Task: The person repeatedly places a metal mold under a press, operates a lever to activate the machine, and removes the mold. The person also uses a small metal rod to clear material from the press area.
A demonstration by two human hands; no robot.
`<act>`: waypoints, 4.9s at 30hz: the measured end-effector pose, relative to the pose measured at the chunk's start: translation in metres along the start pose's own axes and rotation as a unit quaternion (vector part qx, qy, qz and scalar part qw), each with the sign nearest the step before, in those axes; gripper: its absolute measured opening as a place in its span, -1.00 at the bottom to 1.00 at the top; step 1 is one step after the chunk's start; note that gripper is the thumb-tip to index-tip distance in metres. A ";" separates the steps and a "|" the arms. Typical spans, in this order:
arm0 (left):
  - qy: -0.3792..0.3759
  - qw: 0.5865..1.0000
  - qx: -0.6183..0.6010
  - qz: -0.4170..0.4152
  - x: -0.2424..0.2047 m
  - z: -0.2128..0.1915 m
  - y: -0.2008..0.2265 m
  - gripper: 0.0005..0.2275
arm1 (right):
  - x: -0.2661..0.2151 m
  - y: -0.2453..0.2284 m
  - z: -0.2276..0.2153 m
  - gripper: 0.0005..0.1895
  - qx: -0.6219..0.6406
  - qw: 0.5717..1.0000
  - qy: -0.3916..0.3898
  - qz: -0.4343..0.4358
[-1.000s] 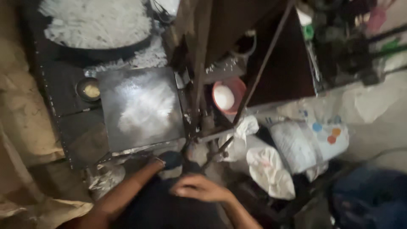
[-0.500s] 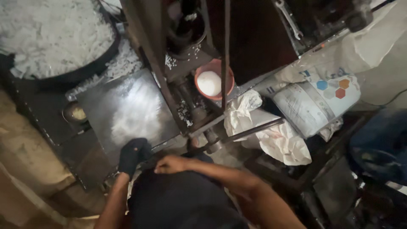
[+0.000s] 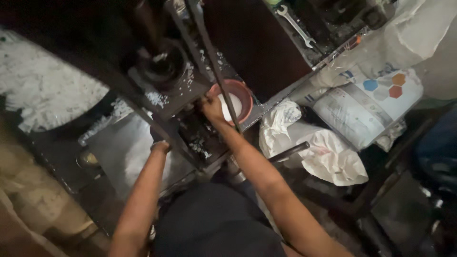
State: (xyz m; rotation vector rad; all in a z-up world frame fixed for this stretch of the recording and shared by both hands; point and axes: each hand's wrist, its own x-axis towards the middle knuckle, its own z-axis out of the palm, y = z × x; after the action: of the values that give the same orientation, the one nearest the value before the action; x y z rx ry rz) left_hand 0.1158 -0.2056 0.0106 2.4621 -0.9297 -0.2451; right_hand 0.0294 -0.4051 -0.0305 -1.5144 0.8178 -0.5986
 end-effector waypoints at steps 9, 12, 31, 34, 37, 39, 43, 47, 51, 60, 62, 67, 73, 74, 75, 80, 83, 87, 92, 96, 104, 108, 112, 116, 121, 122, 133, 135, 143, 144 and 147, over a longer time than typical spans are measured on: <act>-0.017 0.999 0.010 -0.037 0.035 0.033 -0.046 -0.69 | 0.004 0.018 0.000 -0.78 -0.040 0.980 -0.105 0.161; -0.011 0.997 0.018 -0.075 0.024 0.018 -0.049 -0.68 | 0.002 0.017 0.005 -0.80 -0.012 0.981 -0.183 0.065; 0.179 0.918 -0.257 -0.244 -0.195 -0.096 -0.065 -0.45 | -0.228 -0.171 0.006 -0.74 -0.141 0.900 -0.397 -0.116; 0.226 0.828 -0.454 -0.238 -0.222 -0.071 -0.105 -0.65 | -0.235 -0.142 0.056 -0.29 -0.205 0.891 -0.365 -0.174; 0.194 0.646 -0.652 -0.346 -0.240 -0.048 -0.133 -0.72 | -0.229 -0.106 0.103 0.24 -0.245 0.888 -0.332 -0.205; 0.162 0.673 -0.611 -0.386 -0.256 -0.039 -0.143 -0.76 | -0.227 -0.086 0.123 0.38 -0.243 0.899 -0.295 -0.213; 0.116 0.942 -0.283 -0.135 -0.281 -0.044 -0.140 -0.73 | -0.226 -0.067 0.136 0.42 -0.319 0.896 -0.276 -0.138; 0.100 0.947 -0.290 -0.099 -0.287 -0.061 -0.106 -0.62 | -0.233 -0.067 0.125 0.41 -0.312 0.899 -0.280 -0.129; 0.105 0.932 -0.307 -0.161 -0.273 -0.072 -0.063 -0.63 | -0.243 -0.073 0.096 0.36 -0.334 0.890 -0.276 -0.142; 0.106 0.964 -0.224 -0.099 -0.218 -0.063 0.007 -0.41 | -0.234 -0.131 0.026 -0.21 -0.160 0.888 -0.381 -0.203; 0.060 0.931 -0.285 -0.219 -0.199 -0.052 0.018 -0.49 | -0.233 -0.148 -0.006 -0.56 -0.126 0.903 -0.381 -0.153; 0.158 0.965 -0.170 -0.125 -0.124 -0.025 0.019 -0.58 | -0.196 -0.163 -0.061 -0.85 -0.242 0.927 -0.164 -0.234; 0.122 0.978 -0.164 -0.029 -0.046 -0.022 0.018 -0.67 | -0.156 -0.151 -0.076 -0.85 -0.342 0.916 -0.060 -0.201; 0.088 0.974 -0.207 -0.031 -0.033 -0.023 0.015 -0.68 | -0.154 -0.148 -0.075 -0.85 -0.344 0.916 -0.060 -0.195; 0.053 0.966 -0.251 -0.037 -0.025 -0.021 0.013 -0.68 | -0.156 -0.145 -0.075 -0.84 -0.350 0.916 -0.061 -0.188; 0.048 0.968 -0.235 0.077 0.001 -0.006 -0.002 -0.74 | -0.159 -0.141 -0.073 -0.83 -0.358 0.911 -0.059 -0.196; -0.063 0.990 -0.094 0.086 0.023 -0.018 -0.031 -0.72 | -0.158 -0.142 -0.071 -0.84 -0.372 0.904 -0.062 -0.201; -0.146 0.980 -0.131 0.009 0.004 -0.065 -0.084 -0.66 | -0.159 -0.141 -0.070 -0.84 -0.362 0.907 -0.063 -0.207; -0.124 0.895 -0.418 -0.095 -0.096 -0.113 -0.091 -0.27 | -0.158 -0.135 -0.062 -0.87 -0.388 0.892 -0.068 -0.221; -0.026 0.966 -0.252 -0.042 -0.156 -0.135 -0.074 0.07 | -0.160 -0.133 -0.060 -0.88 -0.389 0.892 -0.034 -0.229; -0.053 0.559 -0.767 -0.311 -0.138 -0.097 -0.089 -0.43 | -0.162 -0.134 -0.053 -0.88 -0.439 0.877 -0.024 -0.191; -0.080 0.661 -0.703 -0.250 -0.127 -0.079 -0.096 -0.63 | -0.165 -0.138 -0.052 -0.88 -0.418 0.885 0.011 -0.204; -0.122 0.606 -0.722 -0.311 -0.121 -0.095 -0.068 -0.59 | -0.165 -0.145 -0.056 -0.87 -0.393 0.893 -0.008 -0.218; -0.099 0.729 -0.675 0.060 -0.113 -0.156 -0.035 -0.31 | -0.168 -0.152 -0.058 -0.86 -0.393 0.897 -0.018 -0.201; -0.062 0.995 0.017 0.080 -0.099 -0.183 0.016 -0.17 | -0.163 -0.157 -0.060 -0.82 -0.399 0.899 -0.044 -0.177; -0.051 0.991 0.072 0.104 -0.099 -0.176 0.023 -0.15 | -0.164 -0.155 -0.062 -0.82 -0.399 0.898 -0.047 -0.179; -0.042 0.994 0.026 0.102 -0.112 -0.126 -0.010 -0.28 | -0.165 -0.138 -0.066 -0.83 -0.379 0.896 -0.075 -0.217; -0.024 0.993 -0.015 0.111 -0.117 -0.129 -0.029 -0.21 | -0.169 -0.150 -0.065 -0.84 -0.343 0.903 -0.074 -0.247; -0.167 0.915 -0.334 -0.153 -0.150 -0.144 -0.112 -0.07 | -0.231 -0.164 -0.026 -0.83 -0.122 0.956 -0.254 -0.087; -0.109 0.927 -0.314 -0.174 -0.151 -0.141 -0.111 -0.25 | -0.235 -0.154 -0.012 -0.81 -0.113 0.950 -0.291 -0.036; 0.034 0.941 -0.239 -0.238 -0.148 -0.132 -0.100 -0.59 | -0.235 -0.111 0.043 -0.70 0.009 0.925 -0.375 0.060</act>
State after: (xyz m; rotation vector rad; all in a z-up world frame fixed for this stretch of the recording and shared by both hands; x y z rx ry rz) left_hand 0.1057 0.0071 0.0729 2.1738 -0.1898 -0.4826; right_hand -0.0649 -0.1944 0.0966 -1.4990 0.2988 0.0873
